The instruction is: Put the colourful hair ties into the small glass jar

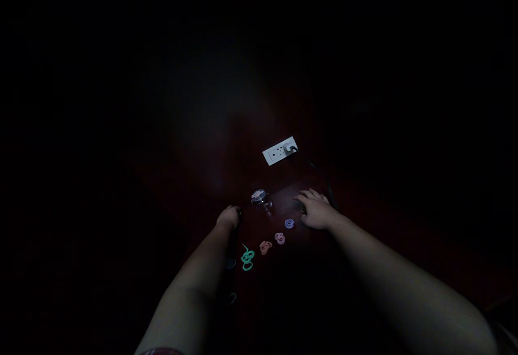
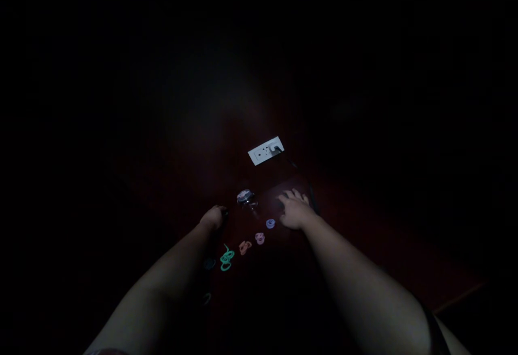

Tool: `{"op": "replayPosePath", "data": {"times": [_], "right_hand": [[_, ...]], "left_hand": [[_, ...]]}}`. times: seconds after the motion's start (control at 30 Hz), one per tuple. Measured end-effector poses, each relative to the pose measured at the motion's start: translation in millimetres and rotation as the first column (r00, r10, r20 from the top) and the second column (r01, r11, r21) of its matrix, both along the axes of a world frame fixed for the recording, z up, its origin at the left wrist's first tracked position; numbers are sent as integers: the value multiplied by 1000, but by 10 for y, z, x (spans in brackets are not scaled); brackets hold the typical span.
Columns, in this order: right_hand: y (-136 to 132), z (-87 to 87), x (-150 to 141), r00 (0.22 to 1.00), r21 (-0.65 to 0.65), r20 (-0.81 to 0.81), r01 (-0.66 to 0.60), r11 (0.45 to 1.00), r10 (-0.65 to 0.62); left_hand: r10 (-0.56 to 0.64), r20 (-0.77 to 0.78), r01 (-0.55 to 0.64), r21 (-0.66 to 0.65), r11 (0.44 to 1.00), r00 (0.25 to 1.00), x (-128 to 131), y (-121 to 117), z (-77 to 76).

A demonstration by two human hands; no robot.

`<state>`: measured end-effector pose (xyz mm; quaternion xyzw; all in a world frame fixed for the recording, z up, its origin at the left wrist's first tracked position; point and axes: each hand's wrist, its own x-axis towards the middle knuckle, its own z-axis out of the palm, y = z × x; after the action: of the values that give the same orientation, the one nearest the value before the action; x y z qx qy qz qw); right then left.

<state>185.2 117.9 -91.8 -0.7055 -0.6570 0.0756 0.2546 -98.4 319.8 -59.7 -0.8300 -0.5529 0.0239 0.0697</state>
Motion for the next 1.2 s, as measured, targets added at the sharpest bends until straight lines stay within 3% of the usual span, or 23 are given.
{"op": "replayPosePath", "data": {"times": [0.07, 0.2, 0.47, 0.73, 0.93, 1.07, 1.2], "right_hand": [[17, -26, 42, 998, 9, -7, -61, 998, 61], [10, -10, 76, 996, -96, -5, -94, 991, 94], [40, 32, 348, 980, -61, -77, -189, 980, 184], [45, -4, 316, 977, -51, 39, -207, 977, 209], [113, -30, 302, 986, -81, 1, -165, 983, 165], [109, -26, 268, 990, -22, 71, -123, 992, 124], [76, -11, 238, 989, -12, 110, -95, 995, 96]], "left_hand": [[8, -5, -8, -9, 1000, 1000, -8, 31, -21], [14, -12, -14, -44, 999, 1000, -22, 50, -74], [19, 20, -17, -55, 998, 1000, -33, 41, -98], [73, 41, -71, -51, 996, 996, -33, -26, -58], [90, 59, -87, -48, 995, 994, -55, -149, -41], [62, 109, -61, -10, 998, 992, -63, -262, 98], [-35, 204, 19, 77, 997, 978, -54, -443, 394]]}}
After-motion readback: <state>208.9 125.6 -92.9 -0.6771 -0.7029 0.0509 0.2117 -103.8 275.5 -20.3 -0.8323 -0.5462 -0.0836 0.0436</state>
